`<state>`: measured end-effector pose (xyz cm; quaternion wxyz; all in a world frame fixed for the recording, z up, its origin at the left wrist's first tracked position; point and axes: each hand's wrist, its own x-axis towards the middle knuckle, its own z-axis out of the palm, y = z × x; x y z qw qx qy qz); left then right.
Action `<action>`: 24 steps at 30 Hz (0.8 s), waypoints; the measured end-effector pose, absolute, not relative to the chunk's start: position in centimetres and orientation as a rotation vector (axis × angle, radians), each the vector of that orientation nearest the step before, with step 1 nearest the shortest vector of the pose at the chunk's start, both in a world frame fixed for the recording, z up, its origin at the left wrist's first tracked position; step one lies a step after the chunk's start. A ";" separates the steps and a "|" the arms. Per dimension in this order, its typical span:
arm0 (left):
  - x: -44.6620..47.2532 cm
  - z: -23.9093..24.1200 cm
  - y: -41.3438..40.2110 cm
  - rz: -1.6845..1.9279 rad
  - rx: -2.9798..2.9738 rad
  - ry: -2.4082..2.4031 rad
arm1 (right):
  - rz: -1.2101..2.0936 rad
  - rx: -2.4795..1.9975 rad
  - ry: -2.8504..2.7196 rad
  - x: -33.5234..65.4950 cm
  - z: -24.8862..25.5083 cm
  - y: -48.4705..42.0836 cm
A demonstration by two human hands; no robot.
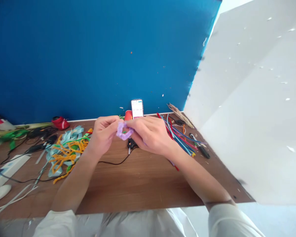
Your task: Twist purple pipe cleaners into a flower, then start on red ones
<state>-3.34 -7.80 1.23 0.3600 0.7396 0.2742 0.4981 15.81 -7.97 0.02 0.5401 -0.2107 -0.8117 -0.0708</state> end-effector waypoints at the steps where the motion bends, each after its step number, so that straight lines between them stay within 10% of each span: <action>1: -3.4 1.3 -7.8 1.210 1.808 0.698 | -0.256 -0.471 -1.966 15.9 -0.1 -7.7; 24: -3.4 -1.2 -5.1 1.863 3.063 0.888 | 1.111 -0.687 -1.413 14.4 1.2 -8.3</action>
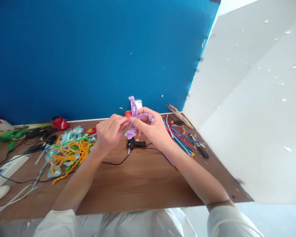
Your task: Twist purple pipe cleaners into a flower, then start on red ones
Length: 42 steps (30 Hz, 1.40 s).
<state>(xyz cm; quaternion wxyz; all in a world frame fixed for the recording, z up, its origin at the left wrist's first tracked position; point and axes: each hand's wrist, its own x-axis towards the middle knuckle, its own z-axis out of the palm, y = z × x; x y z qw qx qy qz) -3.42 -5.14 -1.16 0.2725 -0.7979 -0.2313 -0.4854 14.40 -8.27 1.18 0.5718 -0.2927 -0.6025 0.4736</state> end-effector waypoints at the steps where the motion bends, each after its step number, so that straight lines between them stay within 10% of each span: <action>1: -3.3 -1.2 -5.1 -1.323 -2.161 -0.662 | 1.091 -0.696 -1.427 14.3 1.2 -8.4; 18: -2.4 0.3 -6.3 -2.519 -3.179 -1.537 | 0.093 -0.530 -2.036 15.9 1.5 -7.6; 27: -2.5 0.9 -6.8 -2.560 -3.404 -1.534 | -0.523 -0.387 -2.100 17.1 0.9 -6.3; 42: -3.3 -0.3 -5.6 -1.542 -2.296 -0.558 | 0.916 -0.677 -1.486 15.5 1.7 -8.3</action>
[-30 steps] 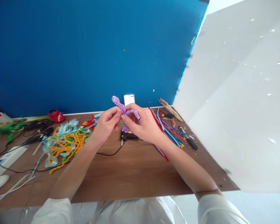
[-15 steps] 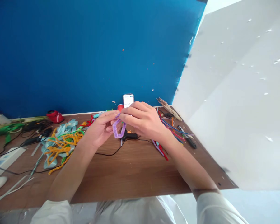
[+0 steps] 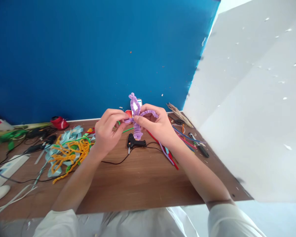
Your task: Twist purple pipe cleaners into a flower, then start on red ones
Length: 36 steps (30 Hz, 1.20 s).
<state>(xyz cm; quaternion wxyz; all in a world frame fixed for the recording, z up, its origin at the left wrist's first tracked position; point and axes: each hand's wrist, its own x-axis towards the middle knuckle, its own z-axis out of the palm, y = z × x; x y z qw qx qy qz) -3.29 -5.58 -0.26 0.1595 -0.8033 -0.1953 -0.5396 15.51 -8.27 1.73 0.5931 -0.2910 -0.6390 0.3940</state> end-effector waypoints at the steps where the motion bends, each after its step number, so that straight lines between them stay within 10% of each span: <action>1: -3.3 -0.3 -5.5 -1.534 -2.278 -0.556 | 0.976 -0.663 -1.475 15.5 1.7 -8.2; 10: -2.5 -0.7 -6.5 -1.693 -2.508 -0.718 | 1.011 -0.627 -1.496 15.1 1.5 -8.3; 23: -1.3 0.5 -7.0 -3.028 -3.016 -1.562 | -0.569 -0.443 -2.062 16.4 0.4 -6.4; 36: -1.6 0.1 -7.2 -2.443 -2.945 -1.314 | 0.860 -0.423 -1.544 14.5 -0.1 -7.3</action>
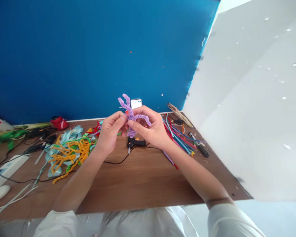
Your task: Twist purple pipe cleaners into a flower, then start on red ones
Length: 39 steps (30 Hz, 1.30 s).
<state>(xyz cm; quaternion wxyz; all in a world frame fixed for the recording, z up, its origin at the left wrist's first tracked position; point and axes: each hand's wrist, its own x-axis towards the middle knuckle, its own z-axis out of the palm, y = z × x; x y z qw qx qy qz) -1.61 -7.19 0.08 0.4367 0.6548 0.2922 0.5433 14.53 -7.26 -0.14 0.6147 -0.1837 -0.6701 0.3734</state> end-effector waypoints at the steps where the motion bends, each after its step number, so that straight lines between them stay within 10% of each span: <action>1: -1.6 -0.1 -7.0 1.407 1.687 0.753 | 0.884 -0.441 -1.515 14.5 0.0 -7.4; 19: -3.5 -0.9 -5.0 1.744 2.814 0.973 | 1.292 -0.569 -1.274 14.1 -0.1 -7.1; 30: -2.1 0.7 -6.9 1.205 1.348 0.729 | -0.536 -0.473 -2.160 17.1 0.7 -6.4; 39: -3.2 0.2 -5.9 1.341 1.924 0.803 | 0.028 -0.543 -1.987 16.3 0.3 -6.9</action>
